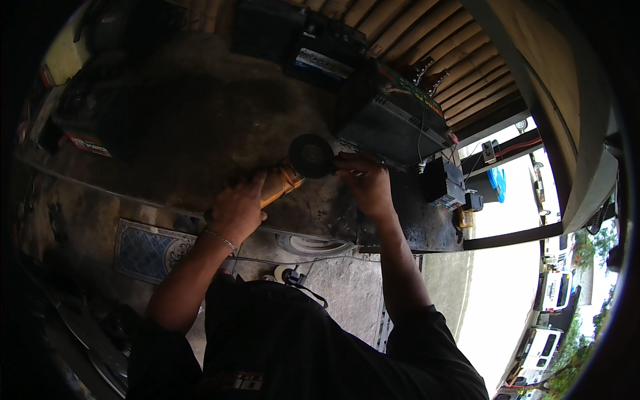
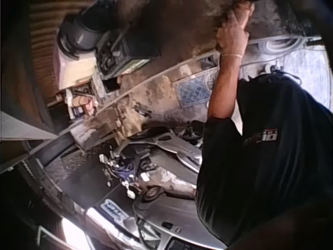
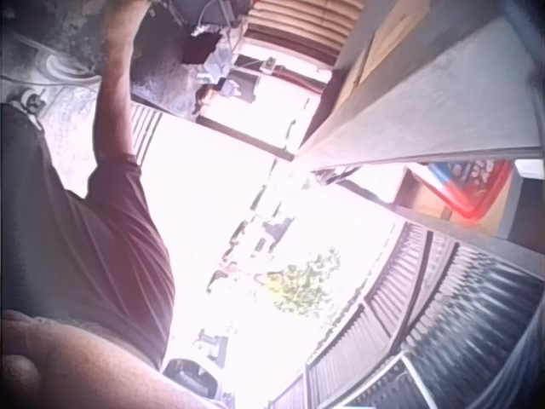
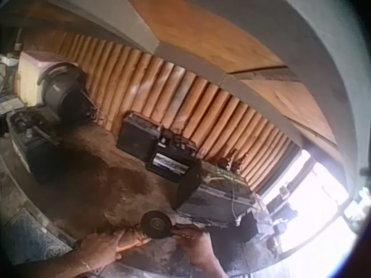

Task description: The person measures a small metal ring with a digital caliper, then uses an angle grinder to smooth the ring's surface. The person holds the ring with one hand and operates the grinder with the other, rotating the ring to grind different areas.

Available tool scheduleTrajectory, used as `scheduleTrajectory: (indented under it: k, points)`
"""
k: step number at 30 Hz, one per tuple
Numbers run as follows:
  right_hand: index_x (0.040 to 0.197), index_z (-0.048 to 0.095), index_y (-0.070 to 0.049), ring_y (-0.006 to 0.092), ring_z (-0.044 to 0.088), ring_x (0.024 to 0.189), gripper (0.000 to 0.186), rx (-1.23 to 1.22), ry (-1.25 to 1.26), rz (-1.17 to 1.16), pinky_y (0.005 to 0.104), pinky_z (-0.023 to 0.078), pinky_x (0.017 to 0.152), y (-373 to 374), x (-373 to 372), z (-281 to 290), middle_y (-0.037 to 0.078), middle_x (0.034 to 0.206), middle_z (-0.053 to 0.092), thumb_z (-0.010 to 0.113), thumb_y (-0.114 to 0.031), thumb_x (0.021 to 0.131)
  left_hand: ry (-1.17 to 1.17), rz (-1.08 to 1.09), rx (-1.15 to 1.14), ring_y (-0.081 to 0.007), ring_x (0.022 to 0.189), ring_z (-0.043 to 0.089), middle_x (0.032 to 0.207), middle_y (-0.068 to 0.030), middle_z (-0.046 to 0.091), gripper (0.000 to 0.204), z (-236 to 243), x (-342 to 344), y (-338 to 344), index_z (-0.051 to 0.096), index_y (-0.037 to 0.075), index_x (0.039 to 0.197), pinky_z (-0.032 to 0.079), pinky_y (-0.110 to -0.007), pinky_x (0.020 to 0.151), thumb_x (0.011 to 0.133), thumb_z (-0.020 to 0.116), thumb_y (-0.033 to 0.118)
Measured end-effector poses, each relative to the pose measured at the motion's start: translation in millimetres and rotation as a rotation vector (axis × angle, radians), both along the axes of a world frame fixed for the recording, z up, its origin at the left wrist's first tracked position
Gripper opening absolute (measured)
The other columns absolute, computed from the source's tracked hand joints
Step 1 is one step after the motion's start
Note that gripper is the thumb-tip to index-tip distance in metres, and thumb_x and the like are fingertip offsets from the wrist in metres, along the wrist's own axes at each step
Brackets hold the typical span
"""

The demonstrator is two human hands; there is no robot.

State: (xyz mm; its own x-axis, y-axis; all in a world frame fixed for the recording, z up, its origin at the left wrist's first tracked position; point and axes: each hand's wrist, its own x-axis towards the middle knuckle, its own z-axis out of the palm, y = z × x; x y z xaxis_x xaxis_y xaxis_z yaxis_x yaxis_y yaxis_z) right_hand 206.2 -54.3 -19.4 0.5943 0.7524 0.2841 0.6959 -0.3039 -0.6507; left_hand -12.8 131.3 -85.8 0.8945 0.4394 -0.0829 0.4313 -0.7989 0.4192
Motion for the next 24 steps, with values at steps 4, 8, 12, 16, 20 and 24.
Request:
scheduleTrajectory:
  k: [4,8,12,16,20,24]
  points:
    - [0.109,0.08,-0.009,0.0233,0.075,0.101,0.025,0.001,-0.059,0.034,0.0327,0.058,0.086,1,0,-2,0.013,0.114,0.076,0.079,-0.003,0.085,0.028,0.014,-0.005,-0.0326,0.121,0.063,0.129,-0.0148,0.068,0.096,0,0,0,0.037,0.009,0.155,0.049,-0.047,0.1,0.076,0.088,0.03]
    - [0.107,0.08,-0.011,0.0268,0.074,0.106,0.024,0.047,0.03,-0.004,0.0355,0.058,0.09,-1,-1,-3,0.013,0.116,0.076,0.079,-0.004,0.084,0.024,0.011,-0.015,-0.0325,0.121,0.063,0.129,-0.0144,0.068,0.098,0,1,0,0.036,0.009,0.156,0.049,-0.047,0.101,0.076,0.088,0.031]
    - [0.107,0.08,-0.01,0.0246,0.075,0.104,0.024,0.008,-0.028,0.022,0.0337,0.059,0.087,1,1,-3,0.013,0.115,0.076,0.078,-0.002,0.085,0.032,0.006,0.005,-0.0325,0.121,0.063,0.13,-0.0143,0.068,0.098,0,1,1,0.035,0.01,0.156,0.049,-0.048,0.101,0.076,0.089,0.03]
    - [0.11,0.077,-0.005,0.0182,0.074,0.1,0.021,0.07,0.156,-0.012,0.0299,0.058,0.087,-5,1,-6,0.011,0.11,0.077,0.076,-0.003,0.089,0.023,0.01,-0.007,-0.0325,0.122,0.063,0.131,-0.0144,0.067,0.098,1,1,0,0.035,0.011,0.156,0.048,-0.047,0.101,0.076,0.089,0.03]
    - [0.118,0.073,-0.001,0.0134,0.07,0.098,0.022,0.229,0.43,0.02,0.0268,0.056,0.085,-6,7,-4,0.008,0.112,0.075,0.071,-0.005,0.097,0.017,0.009,-0.012,-0.033,0.121,0.064,0.129,-0.0148,0.067,0.097,3,1,0,0.037,0.01,0.154,0.049,-0.048,0.101,0.074,0.089,0.028]
    - [0.124,0.069,-0.002,0.0134,0.068,0.102,0.024,0.386,0.637,0.139,0.0276,0.057,0.083,-11,4,-1,0.008,0.118,0.073,0.067,-0.008,0.101,-0.055,-0.008,0.033,-0.0313,0.114,0.066,0.119,-0.0145,0.069,0.092,3,-2,-1,0.042,0.007,0.149,0.051,-0.046,0.095,0.074,0.09,0.027]
